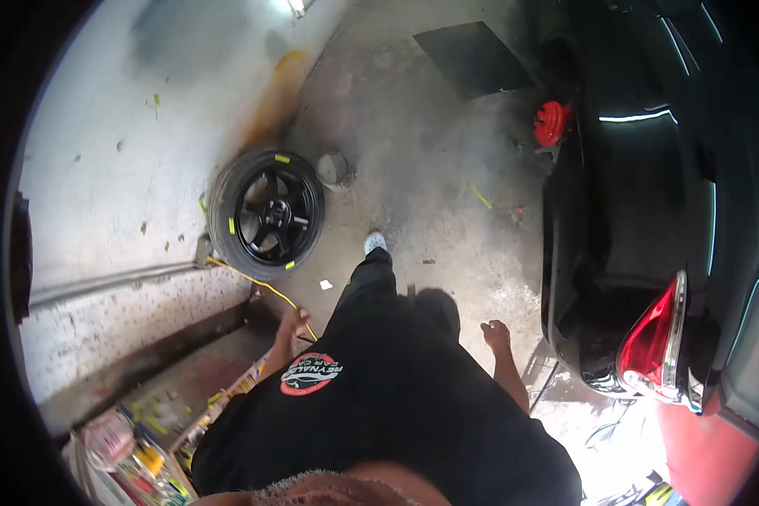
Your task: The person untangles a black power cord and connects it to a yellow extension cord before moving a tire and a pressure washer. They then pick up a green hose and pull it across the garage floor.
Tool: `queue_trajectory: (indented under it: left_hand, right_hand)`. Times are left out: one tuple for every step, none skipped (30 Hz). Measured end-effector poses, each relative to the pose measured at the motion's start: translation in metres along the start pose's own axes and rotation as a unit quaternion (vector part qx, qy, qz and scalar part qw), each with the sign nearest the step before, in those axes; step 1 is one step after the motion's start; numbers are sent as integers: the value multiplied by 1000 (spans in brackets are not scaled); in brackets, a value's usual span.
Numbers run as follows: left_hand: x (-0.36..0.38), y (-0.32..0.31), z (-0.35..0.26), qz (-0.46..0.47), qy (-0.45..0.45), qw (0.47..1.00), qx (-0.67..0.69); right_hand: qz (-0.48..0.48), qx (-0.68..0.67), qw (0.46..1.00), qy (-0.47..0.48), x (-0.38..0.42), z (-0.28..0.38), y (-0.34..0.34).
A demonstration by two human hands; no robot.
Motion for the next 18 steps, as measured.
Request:
queue_trajectory:
  left_hand:
    - [-29,52,-59,-64,-75,992,-81]
    - [-68,89,-108,-65,-98,985,-129]
    - [-81,136,-181,-108,-192,966,-136]
    - [-84,182,-253,-149,-204,960,-123]
    - [-136,197,-288,-164,-284,930,-167]
    - [-171,219,-331,-203,-353,899,-160]
    - [-133,265,-413,-219,-351,910,-26]
    - [-129,286,-468,-233,-319,916,-72]
    - [-145,297,-505,-257,-372,892,-16]
    - [-156,302,-540,-235,-378,895,-2]
    - [-156,308,-577,-215,-381,899,13]
    - [-162,309,-607,-197,-382,903,28]
    - [-169,309,-628,-189,-389,901,27]
    - [-183,305,-638,-185,-377,907,21]
    - [-201,296,-637,-180,-364,914,14]
    - [-216,288,-626,-170,-347,922,1]
    - [-229,276,-610,-159,-328,929,-57]
    - [-242,265,-592,-149,-312,932,-111]
  right_hand:
    - [-15,-6,1000,-27,-3,8,3]
    - [12,2,999,-35,-5,20,5]
    - [37,7,998,-42,-11,33,7]
    - [60,9,997,-50,-18,47,6]
    - [49,14,997,-55,-24,63,11]
    - [54,16,998,-41,-35,81,13]
    - [60,19,998,-30,-50,94,15]
    - [68,21,997,-21,-63,107,16]
    - [55,12,998,-12,-76,122,22]
    - [40,3,999,0,-96,141,31]
    - [42,0,999,5,-117,162,41]
    - [44,1,999,4,-145,175,43]
    - [39,-4,999,1,-176,189,49]
    - [33,5,999,-10,-205,205,59]
    - [-15,2,1000,22,-239,213,61]
    - [-5,34,997,68,-279,222,57]
    - [9,44,996,76,-306,243,73]
    - [-9,2,999,49,-318,277,116]
Point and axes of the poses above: each hand's wrist, its own x-axis away from the middle knuckle, its own y-axis out of the back of the hand, z = x × y, the point moved 7 cm from there along -x, towards the middle knuckle, and after that the axes turned 10 degrees about -z, right-handed, at the moved point
